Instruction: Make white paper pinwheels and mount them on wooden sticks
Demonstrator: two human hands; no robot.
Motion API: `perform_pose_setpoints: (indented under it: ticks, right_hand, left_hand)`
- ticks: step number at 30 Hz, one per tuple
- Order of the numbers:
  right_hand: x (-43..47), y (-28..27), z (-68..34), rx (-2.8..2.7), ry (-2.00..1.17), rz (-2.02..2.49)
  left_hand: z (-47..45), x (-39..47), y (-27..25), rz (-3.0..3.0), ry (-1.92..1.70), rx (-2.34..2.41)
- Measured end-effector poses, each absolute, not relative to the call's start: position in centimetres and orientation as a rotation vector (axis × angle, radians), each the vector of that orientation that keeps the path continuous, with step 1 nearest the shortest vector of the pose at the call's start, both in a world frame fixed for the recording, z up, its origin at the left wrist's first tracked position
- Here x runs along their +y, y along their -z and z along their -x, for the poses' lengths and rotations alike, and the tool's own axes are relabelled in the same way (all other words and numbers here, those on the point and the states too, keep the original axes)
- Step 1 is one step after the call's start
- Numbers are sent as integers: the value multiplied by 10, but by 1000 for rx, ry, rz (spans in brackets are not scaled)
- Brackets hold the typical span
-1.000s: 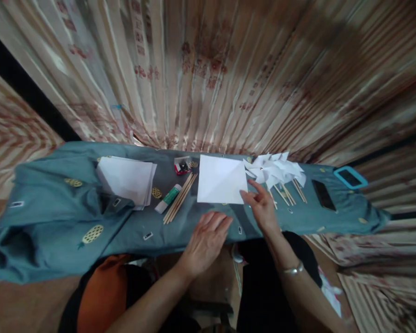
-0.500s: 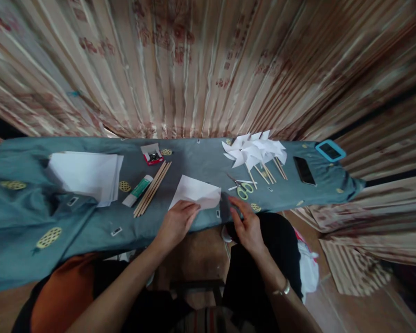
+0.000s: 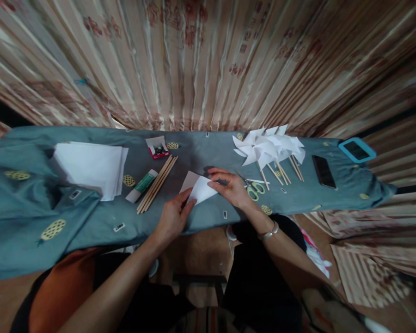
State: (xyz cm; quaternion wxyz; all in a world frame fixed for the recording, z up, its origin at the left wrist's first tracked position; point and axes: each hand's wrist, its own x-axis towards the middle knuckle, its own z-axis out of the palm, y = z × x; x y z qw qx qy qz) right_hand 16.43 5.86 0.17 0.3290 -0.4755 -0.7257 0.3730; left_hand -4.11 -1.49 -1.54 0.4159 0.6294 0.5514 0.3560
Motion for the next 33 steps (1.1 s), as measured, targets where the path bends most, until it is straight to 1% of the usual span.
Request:
perform_pose_setpoints:
  ticks: [3,6,9,11,14,18,29,33]
  right_hand:
    - [70,11,-158,-1879,-973,1260]
    - [75,23,-152,-1877,-957,1288]
    - [78,29,-149,-1884,-926,1322]
    - [78,32,-147,-1875,-897,1334]
    - [77,35,-144,-1851,-842,1365]
    - [75,36,-139,-1853,-802,1399]
    - [71,31,-135,-1864,-774,1459]
    - [71,32,-134,-1896,-709,1449]
  left_hand:
    - [47,-19,19,-1629,-963,1444]
    - [50,-28,18,-2005,-991,1460]
    - [44,-39,16,-2470,-867,1338]
    - [38,-47,19,-2634,-735,1270]
    - [29,-55,28,-2677,-605,1287]
    - [28,-58,35,-2649,-530,1340]
    - [29,-58,36,-2661,-446,1396]
    - [30,-58,35,-2672,-416,1411]
